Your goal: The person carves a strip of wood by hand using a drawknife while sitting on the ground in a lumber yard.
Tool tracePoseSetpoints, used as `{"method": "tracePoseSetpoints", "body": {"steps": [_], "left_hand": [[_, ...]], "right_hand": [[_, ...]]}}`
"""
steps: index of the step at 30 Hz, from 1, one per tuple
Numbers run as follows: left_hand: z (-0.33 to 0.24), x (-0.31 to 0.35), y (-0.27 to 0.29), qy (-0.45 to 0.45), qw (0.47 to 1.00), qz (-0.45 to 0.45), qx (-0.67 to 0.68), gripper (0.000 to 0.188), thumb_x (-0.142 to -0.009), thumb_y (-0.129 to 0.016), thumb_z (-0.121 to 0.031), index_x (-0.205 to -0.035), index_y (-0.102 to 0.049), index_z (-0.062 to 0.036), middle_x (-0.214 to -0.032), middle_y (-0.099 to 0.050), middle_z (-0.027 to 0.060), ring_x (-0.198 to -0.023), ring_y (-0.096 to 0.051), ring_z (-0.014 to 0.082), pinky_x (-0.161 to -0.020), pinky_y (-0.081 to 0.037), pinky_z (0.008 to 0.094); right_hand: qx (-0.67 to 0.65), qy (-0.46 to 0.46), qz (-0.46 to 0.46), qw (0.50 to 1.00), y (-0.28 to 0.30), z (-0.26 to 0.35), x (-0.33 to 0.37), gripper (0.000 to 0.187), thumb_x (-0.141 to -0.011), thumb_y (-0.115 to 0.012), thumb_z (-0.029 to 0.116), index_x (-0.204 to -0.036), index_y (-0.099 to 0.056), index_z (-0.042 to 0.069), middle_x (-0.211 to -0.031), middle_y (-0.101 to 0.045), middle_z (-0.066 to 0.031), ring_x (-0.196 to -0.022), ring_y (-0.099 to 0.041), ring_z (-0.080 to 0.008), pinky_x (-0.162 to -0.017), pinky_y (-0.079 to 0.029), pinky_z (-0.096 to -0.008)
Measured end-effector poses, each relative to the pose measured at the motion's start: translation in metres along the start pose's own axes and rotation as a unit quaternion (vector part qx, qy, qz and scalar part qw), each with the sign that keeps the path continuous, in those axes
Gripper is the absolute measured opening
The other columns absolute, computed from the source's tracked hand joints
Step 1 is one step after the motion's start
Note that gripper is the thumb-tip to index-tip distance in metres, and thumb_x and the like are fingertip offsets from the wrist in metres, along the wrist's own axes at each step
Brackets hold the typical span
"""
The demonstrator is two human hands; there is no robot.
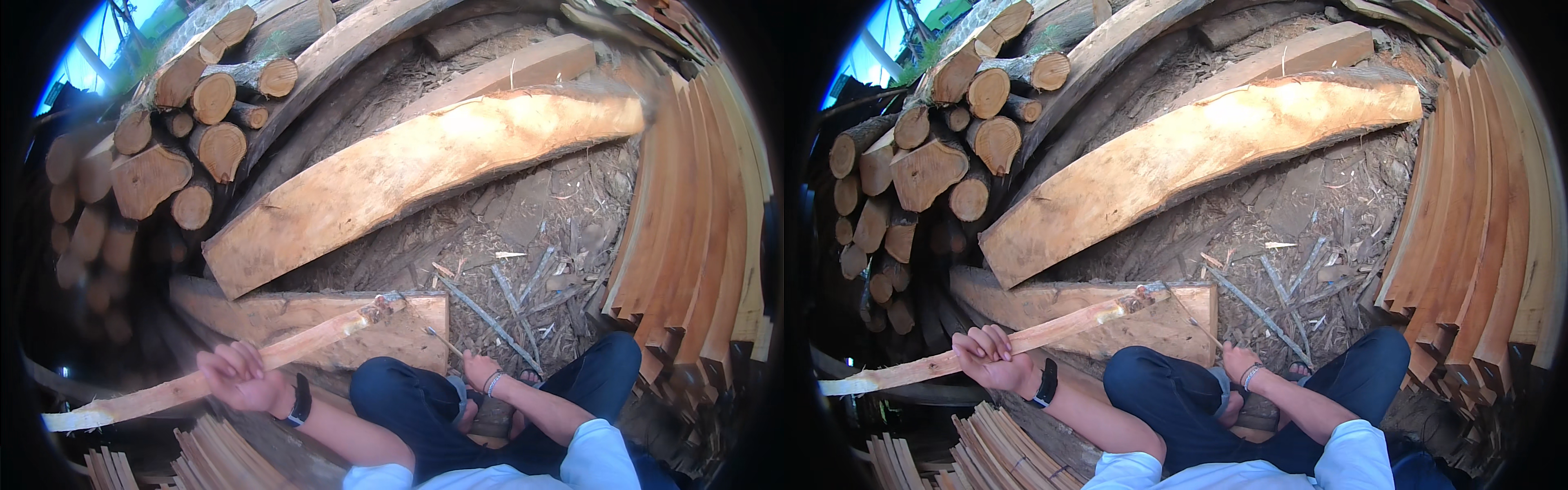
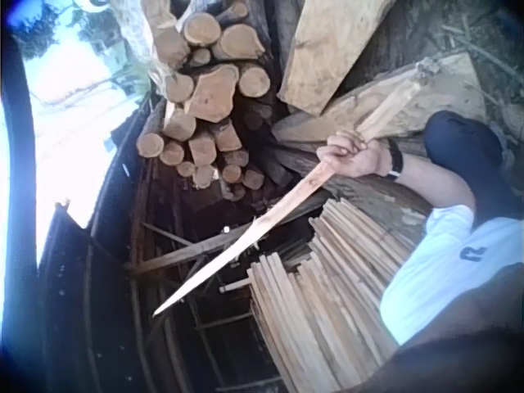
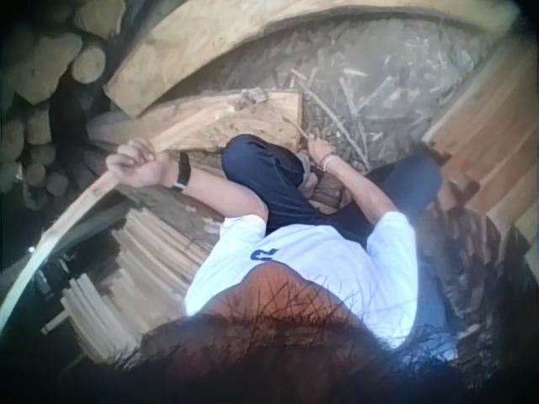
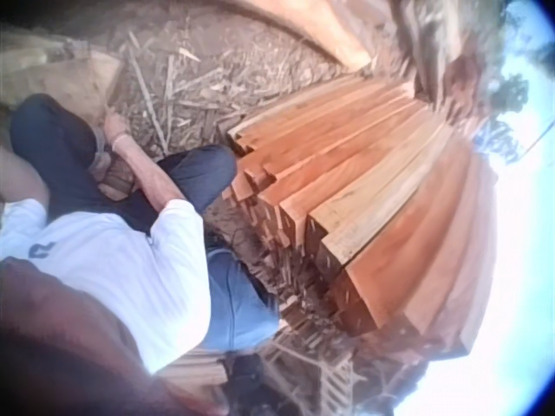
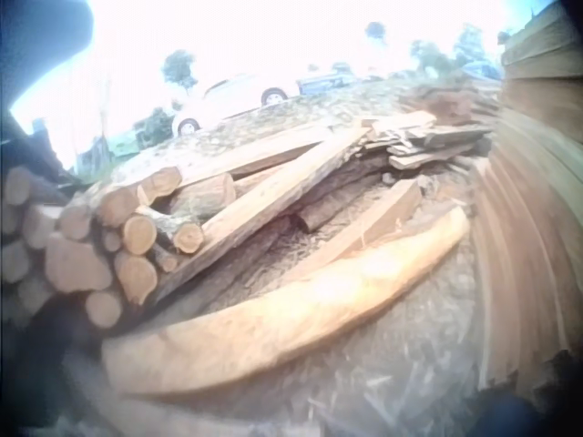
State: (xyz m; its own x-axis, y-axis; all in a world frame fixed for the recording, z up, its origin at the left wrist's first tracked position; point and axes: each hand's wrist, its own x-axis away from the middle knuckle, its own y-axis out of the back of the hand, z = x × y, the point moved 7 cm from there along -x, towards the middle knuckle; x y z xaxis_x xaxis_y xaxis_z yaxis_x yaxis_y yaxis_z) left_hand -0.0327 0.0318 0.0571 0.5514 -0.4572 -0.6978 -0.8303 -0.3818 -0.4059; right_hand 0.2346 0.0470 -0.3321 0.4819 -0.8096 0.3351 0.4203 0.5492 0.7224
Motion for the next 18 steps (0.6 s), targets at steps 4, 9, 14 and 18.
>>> {"method": "tracePoseSetpoints", "body": {"steps": [4, 9, 14, 18], "left_hand": [[-0.012, -0.001, 0.006, -0.010, 1.000, 0.008, -0.015, 0.033, -0.097, -0.034, -0.029, -0.068, -0.030, -0.0136, -0.048, -0.026, -0.0027, -0.038, -0.022, 0.0059, -0.036, -0.017, 0.0190], [-0.001, 0.000, -0.004, -0.002, 1.000, -0.002, -0.001, 0.034, -0.096, -0.034, -0.030, -0.067, -0.029, -0.0137, -0.048, -0.026, -0.0027, -0.038, -0.021, 0.0059, -0.036, -0.017, 0.0194], [-0.008, -0.001, 0.006, -0.007, 0.999, -0.015, -0.040, 0.034, -0.096, -0.034, -0.030, -0.067, -0.030, -0.0133, -0.048, -0.027, -0.0029, -0.038, -0.021, 0.0063, -0.036, -0.017, 0.0200], [-0.006, -0.001, 0.002, -0.003, 1.000, -0.005, -0.014, 0.034, -0.097, -0.033, -0.030, -0.067, -0.030, -0.0133, -0.048, -0.027, -0.0029, -0.038, -0.020, 0.0062, -0.036, -0.016, 0.0200]], "right_hand": [[-0.025, 0.028, -0.016, 0.999, 0.059, 0.046, 0.012, 0.025, -0.091, -0.045, 0.022, -0.096, -0.042, -0.002, -0.065, -0.060, -0.0248, -0.065, -0.061, -0.0436, -0.060, -0.050, -0.0516], [-0.031, 0.034, -0.014, 0.999, 0.044, 0.049, 0.014, 0.025, -0.091, -0.045, 0.023, -0.095, -0.041, -0.001, -0.062, -0.059, -0.0248, -0.061, -0.060, -0.0437, -0.057, -0.048, -0.0530], [-0.036, 0.035, 0.010, 0.999, 0.053, 0.070, 0.025, 0.024, -0.091, -0.045, 0.023, -0.092, -0.041, 0.000, -0.065, -0.060, -0.0244, -0.063, -0.060, -0.0434, -0.058, -0.049, -0.0526], [-0.021, 0.040, 0.011, 0.999, 0.071, 0.083, 0.034, 0.022, -0.089, -0.045, 0.021, -0.092, -0.043, -0.001, -0.067, -0.061, -0.0242, -0.065, -0.062, -0.0421, -0.058, -0.050, -0.0515]]}}
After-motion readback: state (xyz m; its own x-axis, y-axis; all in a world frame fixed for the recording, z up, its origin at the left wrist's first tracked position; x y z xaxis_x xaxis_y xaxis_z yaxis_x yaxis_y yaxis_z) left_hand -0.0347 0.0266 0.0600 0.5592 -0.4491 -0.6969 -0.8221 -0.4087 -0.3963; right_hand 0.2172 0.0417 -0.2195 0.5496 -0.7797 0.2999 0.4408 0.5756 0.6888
